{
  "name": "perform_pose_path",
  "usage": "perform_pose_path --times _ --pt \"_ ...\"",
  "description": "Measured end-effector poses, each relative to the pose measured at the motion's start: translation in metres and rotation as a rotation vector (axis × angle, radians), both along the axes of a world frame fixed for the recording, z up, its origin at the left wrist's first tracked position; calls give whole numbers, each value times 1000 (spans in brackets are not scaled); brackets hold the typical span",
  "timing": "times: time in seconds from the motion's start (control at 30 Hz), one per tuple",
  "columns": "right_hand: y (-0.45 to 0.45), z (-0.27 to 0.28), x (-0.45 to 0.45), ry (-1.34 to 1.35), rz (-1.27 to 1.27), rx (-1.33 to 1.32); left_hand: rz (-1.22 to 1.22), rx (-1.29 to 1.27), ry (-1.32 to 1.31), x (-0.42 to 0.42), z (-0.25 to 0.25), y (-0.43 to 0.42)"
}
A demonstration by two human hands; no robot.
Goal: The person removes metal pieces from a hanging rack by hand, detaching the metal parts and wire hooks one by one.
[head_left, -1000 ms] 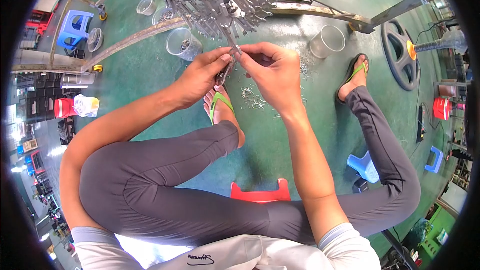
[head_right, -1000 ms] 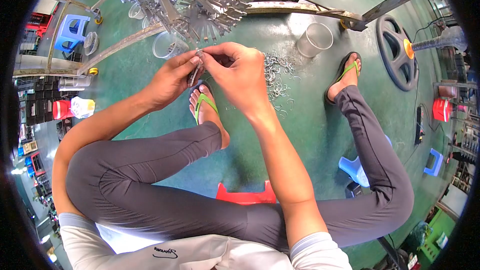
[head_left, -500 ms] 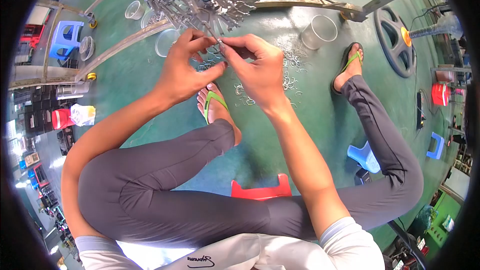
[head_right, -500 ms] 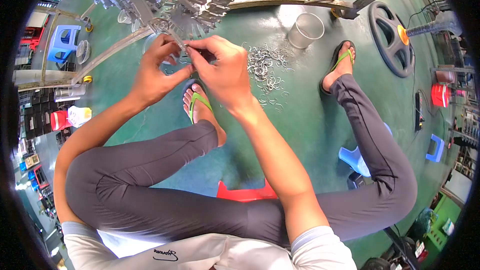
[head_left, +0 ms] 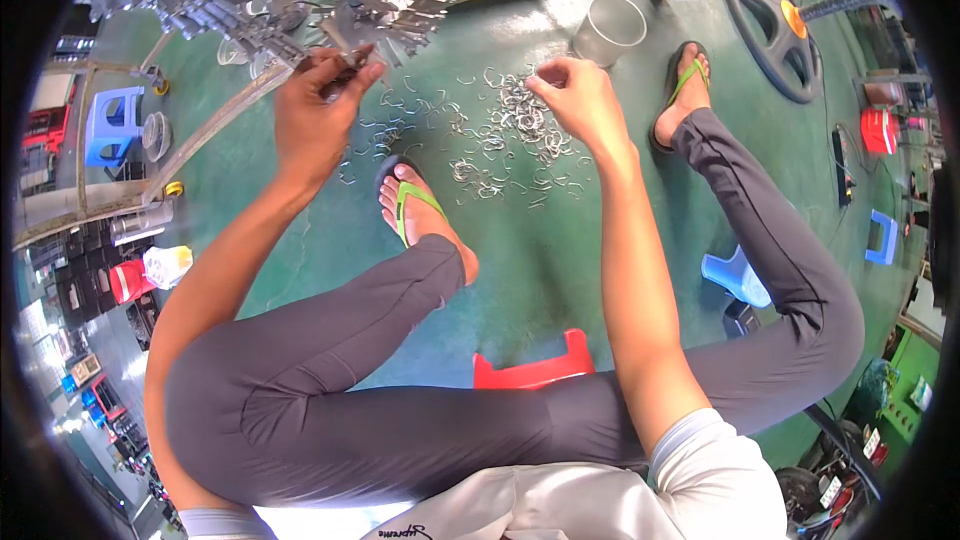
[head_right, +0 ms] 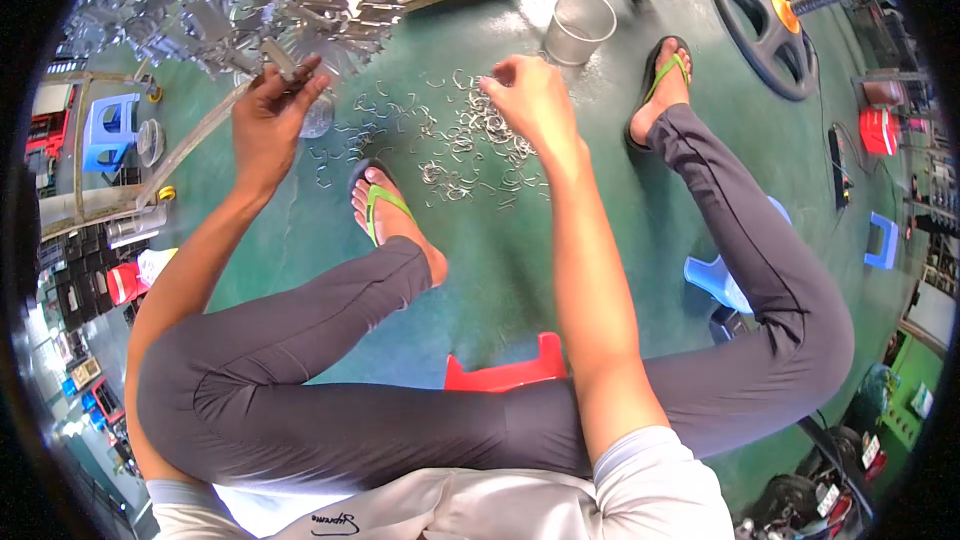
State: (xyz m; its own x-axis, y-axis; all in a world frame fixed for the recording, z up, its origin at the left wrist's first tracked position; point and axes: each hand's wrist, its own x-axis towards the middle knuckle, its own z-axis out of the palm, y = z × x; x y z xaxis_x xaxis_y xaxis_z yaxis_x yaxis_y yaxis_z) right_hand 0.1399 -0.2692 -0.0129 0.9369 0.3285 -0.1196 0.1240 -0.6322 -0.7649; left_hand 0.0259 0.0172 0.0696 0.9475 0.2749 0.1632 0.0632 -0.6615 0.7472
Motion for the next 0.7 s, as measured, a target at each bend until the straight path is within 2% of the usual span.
perform_pose_path --times 0.07,0.13,0.17,0.23,0.37,0.47,0.57,0.67,0.7 --pt "-31 -43 11 47 -38 -220 17 0 -9 0 -7 5" --pt "-63 -88 16 100 -108 -330 7 -47 -23 1 -23 15" --pt "-79 -108 15 128 -144 -390 17 -214 -93 2 -25 11" --pt "-102 -133 7 132 -198 -400 37 -261 -79 3 -22 7" --pt "-108 -153 -5 -29 -315 -235 56 -288 -40 4 -22 10" --pt "-105 -156 0 -60 -221 -157 75 -372 -11 0 -25 12" --pt "-110 -150 10 55 8 -370 67 -419 -17 -2 -30 14" --pt "-106 -155 23 146 -73 -288 57 -393 -35 -3 -27 9" --pt "-103 -156 25 78 -107 -292 56 -378 -41 -3 -24 7"
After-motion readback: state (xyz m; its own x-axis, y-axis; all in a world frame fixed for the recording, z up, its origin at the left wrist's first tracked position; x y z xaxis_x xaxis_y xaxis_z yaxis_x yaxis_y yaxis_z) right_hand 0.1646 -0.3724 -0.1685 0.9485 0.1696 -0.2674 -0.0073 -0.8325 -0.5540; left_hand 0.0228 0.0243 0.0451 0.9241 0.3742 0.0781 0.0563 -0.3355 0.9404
